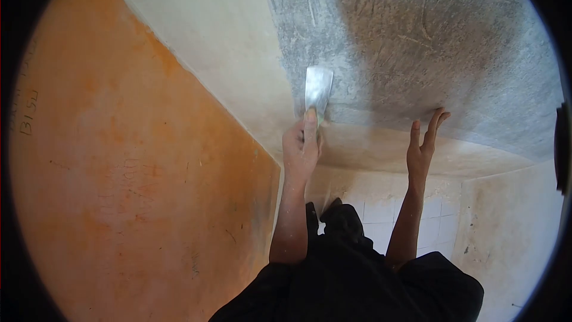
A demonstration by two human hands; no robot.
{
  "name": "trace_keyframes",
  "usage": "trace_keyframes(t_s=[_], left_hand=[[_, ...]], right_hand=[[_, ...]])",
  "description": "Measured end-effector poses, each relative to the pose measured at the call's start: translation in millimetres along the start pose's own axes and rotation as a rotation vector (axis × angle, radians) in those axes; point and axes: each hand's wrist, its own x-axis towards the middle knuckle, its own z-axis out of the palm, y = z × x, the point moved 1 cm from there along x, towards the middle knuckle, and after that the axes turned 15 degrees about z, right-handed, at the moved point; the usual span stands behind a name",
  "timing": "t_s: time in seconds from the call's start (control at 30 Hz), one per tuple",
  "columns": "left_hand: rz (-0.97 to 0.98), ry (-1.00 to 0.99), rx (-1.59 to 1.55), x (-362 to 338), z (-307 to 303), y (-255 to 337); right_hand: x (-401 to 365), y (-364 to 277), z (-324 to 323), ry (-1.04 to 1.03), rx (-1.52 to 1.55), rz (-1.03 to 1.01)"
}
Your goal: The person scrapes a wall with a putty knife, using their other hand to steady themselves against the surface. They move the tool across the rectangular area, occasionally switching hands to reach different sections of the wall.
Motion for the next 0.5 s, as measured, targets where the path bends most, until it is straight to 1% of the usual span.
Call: trace_keyframes(t_s=[0.03, 0.13, 0.2, 0.23, 0.3, 0.33, 0.4, 0.43, 0.5], left_hand=[[-0.002, 0.001, 0.003, 2, -5, -2], [0.075, -0.003, 0.056, 0, -10, -13], [-0.057, -0.084, -0.194, -15, -11, -17], [-0.062, -0.089, -0.189, -15, -13, -17], [-0.202, -0.120, -0.377, -19, -15, -16], [-0.215, -0.121, -0.378, -19, -17, -18], [-0.069, -0.139, -0.204, -8, -20, -20], [-0.065, -0.144, -0.205, -11, -17, -19], [-0.104, -0.020, -0.175, -21, -11, -17]], right_hand=[[0, -1, 0, -0.001, 0.000, 0.003], [1, 2, -5, -0.005, -0.001, -0.007], [3, 4, -1, -0.004, 0.017, 0.000], [2, 4, -3, -0.013, 0.020, -0.007], [1, 5, -5, -0.024, 0.012, -0.006], [0, 4, -4, -0.030, 0.010, 0.007], [-1, 6, -6, -0.029, 0.014, 0.021], [-1, 6, -7, -0.047, 0.014, 0.021], [4, 6, -7, -0.057, 0.020, 0.019]])
